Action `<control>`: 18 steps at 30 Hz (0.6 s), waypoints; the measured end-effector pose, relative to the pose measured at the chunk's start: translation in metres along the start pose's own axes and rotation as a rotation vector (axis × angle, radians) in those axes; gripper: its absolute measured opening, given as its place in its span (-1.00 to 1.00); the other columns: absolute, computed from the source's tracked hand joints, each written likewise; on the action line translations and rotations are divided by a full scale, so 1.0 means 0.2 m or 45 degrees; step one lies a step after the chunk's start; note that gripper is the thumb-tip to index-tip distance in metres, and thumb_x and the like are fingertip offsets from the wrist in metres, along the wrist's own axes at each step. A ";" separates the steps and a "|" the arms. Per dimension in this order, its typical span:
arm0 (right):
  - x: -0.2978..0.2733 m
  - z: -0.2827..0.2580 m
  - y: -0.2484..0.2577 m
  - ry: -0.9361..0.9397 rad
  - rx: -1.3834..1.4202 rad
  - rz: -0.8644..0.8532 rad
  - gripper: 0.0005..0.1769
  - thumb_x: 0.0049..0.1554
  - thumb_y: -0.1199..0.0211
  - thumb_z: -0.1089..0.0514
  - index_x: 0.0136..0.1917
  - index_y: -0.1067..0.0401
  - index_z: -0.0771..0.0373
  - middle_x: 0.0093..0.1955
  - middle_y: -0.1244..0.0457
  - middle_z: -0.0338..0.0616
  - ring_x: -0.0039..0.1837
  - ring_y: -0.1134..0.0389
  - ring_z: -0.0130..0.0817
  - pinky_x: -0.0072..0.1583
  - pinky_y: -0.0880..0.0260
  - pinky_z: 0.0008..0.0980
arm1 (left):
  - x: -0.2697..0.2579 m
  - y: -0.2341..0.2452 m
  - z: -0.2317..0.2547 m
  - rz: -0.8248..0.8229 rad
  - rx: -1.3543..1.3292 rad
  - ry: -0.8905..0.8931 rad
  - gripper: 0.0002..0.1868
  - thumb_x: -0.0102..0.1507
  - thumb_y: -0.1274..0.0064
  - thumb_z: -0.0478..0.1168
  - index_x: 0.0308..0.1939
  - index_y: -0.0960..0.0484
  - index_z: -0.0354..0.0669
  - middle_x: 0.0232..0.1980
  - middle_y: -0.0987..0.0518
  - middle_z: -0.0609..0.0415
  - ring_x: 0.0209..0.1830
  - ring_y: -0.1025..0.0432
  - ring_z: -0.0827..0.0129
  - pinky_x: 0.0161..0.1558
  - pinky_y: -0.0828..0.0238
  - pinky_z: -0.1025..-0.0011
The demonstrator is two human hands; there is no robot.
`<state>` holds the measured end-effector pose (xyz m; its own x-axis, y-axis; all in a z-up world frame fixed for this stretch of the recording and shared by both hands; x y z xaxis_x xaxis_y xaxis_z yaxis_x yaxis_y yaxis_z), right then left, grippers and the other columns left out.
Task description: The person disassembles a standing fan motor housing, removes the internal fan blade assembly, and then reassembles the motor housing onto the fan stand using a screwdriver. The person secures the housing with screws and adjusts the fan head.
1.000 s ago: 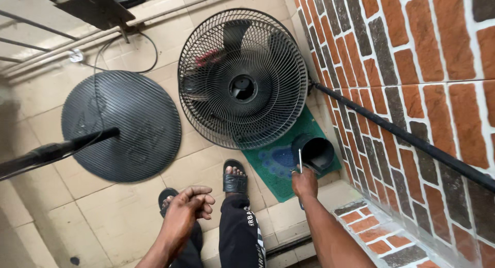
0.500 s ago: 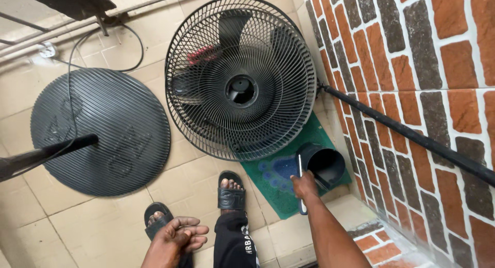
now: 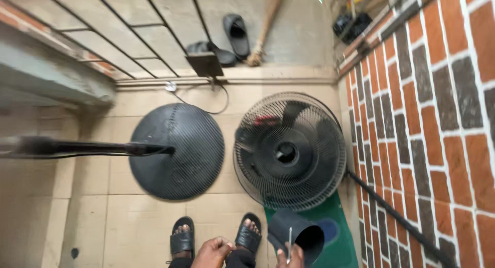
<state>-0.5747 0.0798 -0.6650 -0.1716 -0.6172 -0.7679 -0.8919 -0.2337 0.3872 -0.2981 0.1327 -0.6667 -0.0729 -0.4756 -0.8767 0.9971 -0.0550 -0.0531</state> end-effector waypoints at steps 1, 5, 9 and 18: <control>-0.05 -0.18 -0.05 0.038 -0.017 -0.094 -0.46 0.10 -0.27 0.01 0.24 -0.40 0.41 0.14 -0.28 0.15 -0.27 -0.51 -0.12 -0.09 -0.51 -0.13 | -0.04 0.03 0.07 0.111 0.113 -0.088 -0.69 0.32 -0.21 -0.14 -0.20 -0.77 -0.42 -0.48 -0.64 0.15 -0.41 -0.51 0.50 -0.29 -0.45 0.52; -0.29 -0.81 -0.24 0.196 -0.114 -0.438 -0.43 0.08 -0.28 0.00 0.26 -0.41 0.39 0.21 -0.25 0.15 -0.24 -0.52 -0.13 -0.09 -0.52 -0.14 | -0.34 0.22 0.39 0.326 0.474 -0.248 -0.52 0.34 -0.19 0.12 0.04 -0.71 -0.24 -0.52 -0.53 0.19 -0.42 -0.50 0.49 -0.27 -0.37 0.52; -0.67 -1.10 -0.37 0.315 -0.236 -0.644 -0.40 0.06 -0.29 0.00 0.29 -0.42 0.37 0.27 -0.21 0.15 -0.21 -0.53 -0.14 -0.08 -0.53 -0.14 | -0.76 0.31 0.51 0.051 -0.607 0.002 -0.34 0.26 -0.11 0.39 -0.01 -0.59 -0.14 -0.49 -0.44 0.22 -0.49 -0.36 0.46 -0.40 -0.25 0.47; -1.39 -1.62 -0.20 0.632 -0.240 -0.626 -0.33 0.03 -0.32 -0.02 0.35 -0.44 0.33 0.41 -0.14 0.15 -0.15 -0.56 -0.15 -0.08 -0.56 -0.16 | -1.94 0.35 1.37 -0.547 -1.371 -0.561 -0.26 0.17 0.02 0.40 0.28 -0.49 0.10 0.06 -0.60 0.23 0.00 -0.41 0.38 -0.06 -0.30 0.35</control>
<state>-0.3558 0.0171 -0.3014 0.4812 -0.6654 -0.5707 -0.7220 -0.6700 0.1725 -0.2065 0.0735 -0.1999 -0.1921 -0.8634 -0.4666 0.3862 0.3705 -0.8447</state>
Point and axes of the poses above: each hand's wrist, its own x-axis towards the middle knuckle, its own y-axis out of the back of the hand, z = x × y, the point moved 9 cm from there along x, towards the middle knuckle
